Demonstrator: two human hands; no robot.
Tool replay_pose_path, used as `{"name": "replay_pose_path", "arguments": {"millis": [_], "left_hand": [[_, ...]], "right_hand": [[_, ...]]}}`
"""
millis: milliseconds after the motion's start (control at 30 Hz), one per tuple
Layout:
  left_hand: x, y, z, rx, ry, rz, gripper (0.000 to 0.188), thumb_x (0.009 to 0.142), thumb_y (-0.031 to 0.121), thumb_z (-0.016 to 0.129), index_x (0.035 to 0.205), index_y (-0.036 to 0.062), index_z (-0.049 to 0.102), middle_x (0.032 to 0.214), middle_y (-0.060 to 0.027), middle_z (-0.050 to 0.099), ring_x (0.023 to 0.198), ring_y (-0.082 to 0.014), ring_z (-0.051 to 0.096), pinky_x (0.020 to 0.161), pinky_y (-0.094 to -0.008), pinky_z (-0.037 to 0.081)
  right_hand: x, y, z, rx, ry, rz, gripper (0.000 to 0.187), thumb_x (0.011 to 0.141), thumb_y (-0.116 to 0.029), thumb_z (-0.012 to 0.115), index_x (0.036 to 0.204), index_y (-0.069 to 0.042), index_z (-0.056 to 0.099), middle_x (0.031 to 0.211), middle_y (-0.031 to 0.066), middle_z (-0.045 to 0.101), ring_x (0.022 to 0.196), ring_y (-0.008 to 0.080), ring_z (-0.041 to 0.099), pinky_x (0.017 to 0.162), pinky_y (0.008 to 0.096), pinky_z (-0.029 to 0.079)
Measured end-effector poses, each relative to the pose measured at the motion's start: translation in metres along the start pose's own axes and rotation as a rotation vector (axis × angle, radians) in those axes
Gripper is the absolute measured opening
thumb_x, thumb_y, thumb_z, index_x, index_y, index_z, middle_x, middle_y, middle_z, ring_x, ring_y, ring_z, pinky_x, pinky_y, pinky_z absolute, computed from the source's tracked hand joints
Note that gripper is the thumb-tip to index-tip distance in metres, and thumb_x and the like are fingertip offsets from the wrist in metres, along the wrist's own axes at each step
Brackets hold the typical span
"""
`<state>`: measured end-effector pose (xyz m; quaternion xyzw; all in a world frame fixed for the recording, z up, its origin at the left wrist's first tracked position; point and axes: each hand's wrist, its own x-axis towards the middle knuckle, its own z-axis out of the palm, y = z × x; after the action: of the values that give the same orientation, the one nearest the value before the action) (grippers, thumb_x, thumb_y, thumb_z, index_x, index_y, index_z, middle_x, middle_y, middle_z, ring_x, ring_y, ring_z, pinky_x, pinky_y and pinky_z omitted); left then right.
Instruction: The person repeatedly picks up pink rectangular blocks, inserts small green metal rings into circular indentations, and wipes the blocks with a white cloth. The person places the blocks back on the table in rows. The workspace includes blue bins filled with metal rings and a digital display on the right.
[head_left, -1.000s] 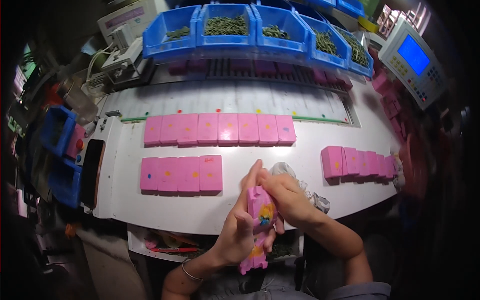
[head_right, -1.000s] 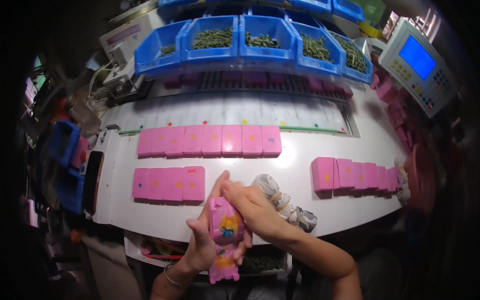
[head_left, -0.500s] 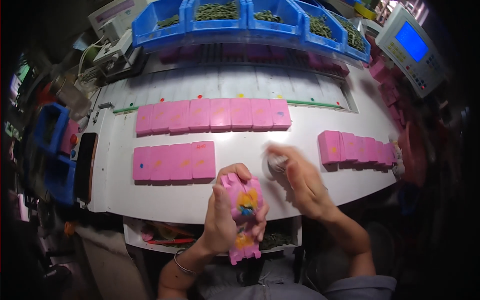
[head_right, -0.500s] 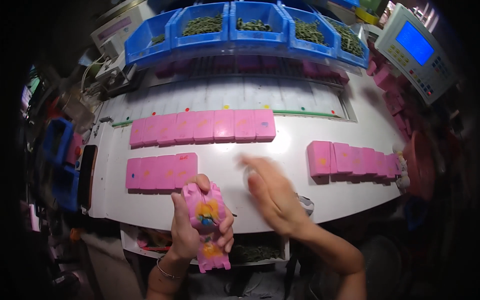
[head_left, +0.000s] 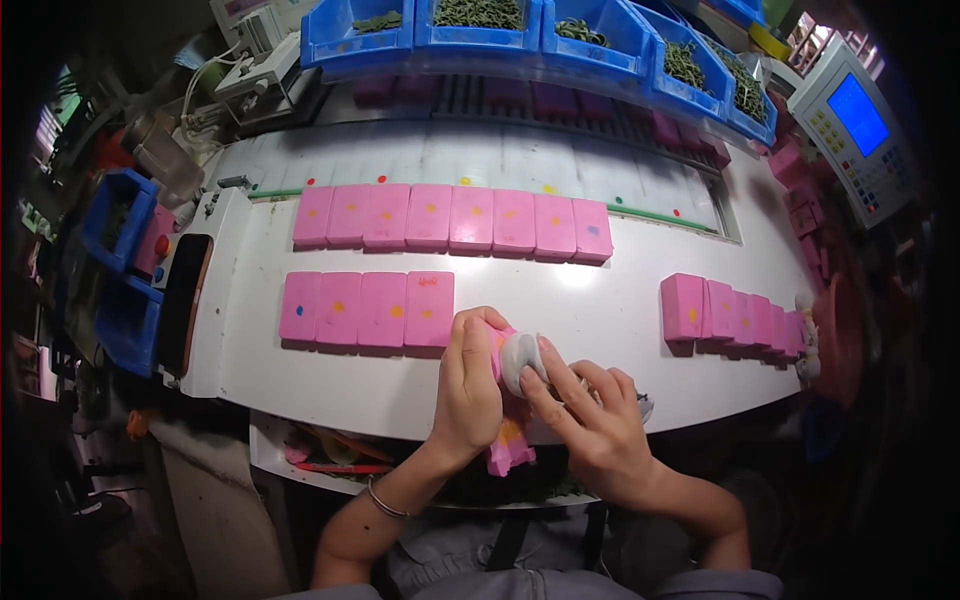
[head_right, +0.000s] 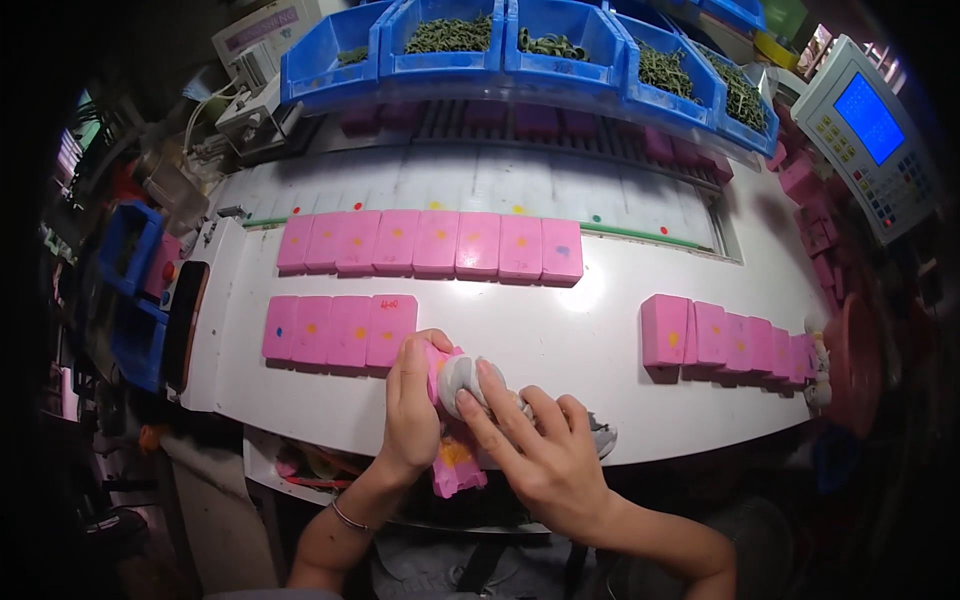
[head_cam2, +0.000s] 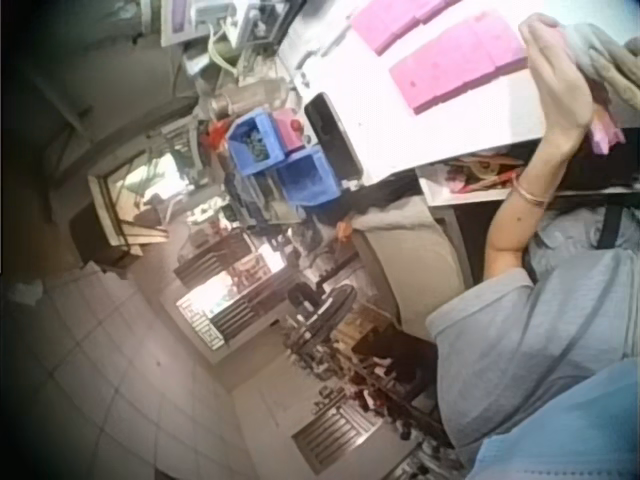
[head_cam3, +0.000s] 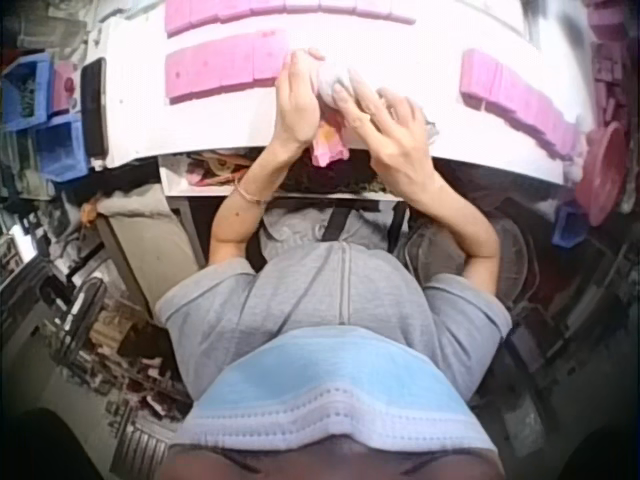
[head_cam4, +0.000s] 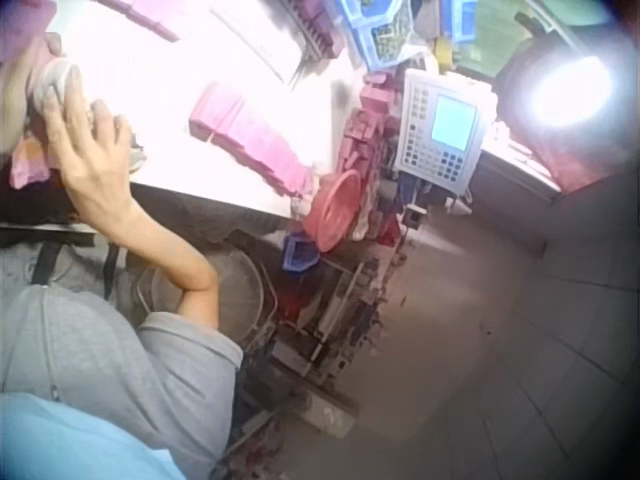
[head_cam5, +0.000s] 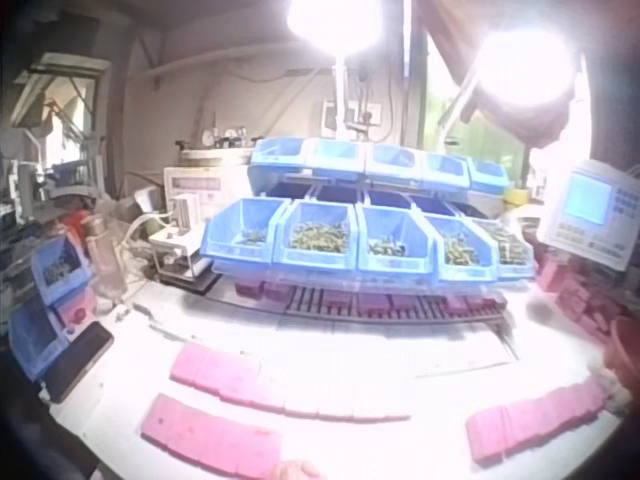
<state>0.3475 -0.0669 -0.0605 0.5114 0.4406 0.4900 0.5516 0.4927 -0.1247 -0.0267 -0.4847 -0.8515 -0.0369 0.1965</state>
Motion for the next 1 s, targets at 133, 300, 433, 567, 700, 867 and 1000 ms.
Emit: {"name": "replay_pose_path", "arguments": {"millis": [133, 300, 433, 567, 700, 867, 1000], "left_hand": [[-0.004, -0.005, 0.000, -0.040, 0.019, -0.037, 0.036, 0.099, 0.025, 0.020, 0.097, 0.0002, 0.046, 0.086, -0.0102, 0.050, 0.080, -0.0165, 0.048, 0.077, -0.0282, 0.041], [-0.010, -0.006, 0.004, -0.113, -0.004, -0.079, 0.036, 0.100, 0.027, 0.021, 0.101, 0.0011, 0.046, 0.088, -0.0099, 0.051, 0.080, -0.0152, 0.048, 0.077, -0.0275, 0.041], [-0.006, 0.008, -0.001, -0.302, -0.045, -0.243, 0.036, 0.100, 0.027, 0.022, 0.105, 0.0007, 0.046, 0.087, -0.0099, 0.051, 0.078, -0.0145, 0.049, 0.074, -0.0272, 0.042], [-0.007, 0.001, 0.002, -0.135, -0.069, -0.123, 0.036, 0.100, 0.026, 0.023, 0.110, -0.0003, 0.045, 0.089, -0.0105, 0.056, 0.079, -0.0143, 0.053, 0.071, -0.0255, 0.044], [-0.006, 0.006, -0.004, -0.226, -0.095, -0.021, 0.036, 0.099, 0.026, 0.033, 0.122, -0.0006, 0.041, 0.095, -0.0125, 0.061, 0.079, -0.0130, 0.057, 0.067, -0.0250, 0.047], [-0.007, 0.013, 0.002, -0.053, -0.090, 0.100, 0.058, 0.097, 0.041, 0.032, 0.136, -0.0016, 0.027, 0.089, -0.0150, 0.062, 0.072, -0.0166, 0.059, 0.061, -0.0272, 0.049], [-0.004, -0.004, -0.005, -0.123, 0.023, 0.138, 0.057, 0.097, 0.042, 0.032, 0.135, -0.0009, 0.029, 0.087, -0.0131, 0.061, 0.065, -0.0146, 0.057, 0.060, -0.0260, 0.048]], "right_hand": [[0.000, 0.003, -0.007, 0.126, -0.003, 0.044, 0.054, 0.068, -0.004, 0.056, 0.123, -0.006, 0.054, 0.129, 0.0133, 0.050, 0.088, 0.0224, 0.050, 0.075, 0.0319, 0.040], [-0.004, -0.007, -0.007, 0.154, -0.058, 0.081, 0.058, 0.066, 0.000, 0.055, 0.123, -0.007, 0.054, 0.131, 0.0123, 0.049, 0.088, 0.0235, 0.051, 0.080, 0.0330, 0.040], [-0.003, -0.006, -0.008, 0.205, -0.017, 0.116, 0.059, 0.066, 0.001, 0.053, 0.125, -0.007, 0.052, 0.132, 0.0118, 0.048, 0.088, 0.0233, 0.051, 0.081, 0.0343, 0.040], [-0.006, -0.010, 0.001, 0.098, -0.021, 0.075, 0.062, 0.066, 0.000, 0.054, 0.127, -0.007, 0.050, 0.133, 0.0126, 0.047, 0.088, 0.0238, 0.050, 0.079, 0.0337, 0.040], [-0.003, -0.009, -0.013, 0.214, 0.012, 0.130, 0.062, 0.065, 0.000, 0.054, 0.127, -0.005, 0.049, 0.132, 0.0143, 0.047, 0.088, 0.0238, 0.051, 0.078, 0.0327, 0.039], [-0.013, -0.025, -0.009, 0.209, -0.168, 0.086, 0.068, 0.061, 0.004, 0.055, 0.128, -0.005, 0.048, 0.134, 0.0133, 0.044, 0.087, 0.0237, 0.050, 0.078, 0.0327, 0.039], [-0.003, -0.016, -0.022, 0.337, -0.321, 0.098, 0.068, 0.062, -0.002, 0.055, 0.129, -0.007, 0.047, 0.134, 0.0094, 0.045, 0.086, 0.0230, 0.050, 0.078, 0.0343, 0.039]]}}
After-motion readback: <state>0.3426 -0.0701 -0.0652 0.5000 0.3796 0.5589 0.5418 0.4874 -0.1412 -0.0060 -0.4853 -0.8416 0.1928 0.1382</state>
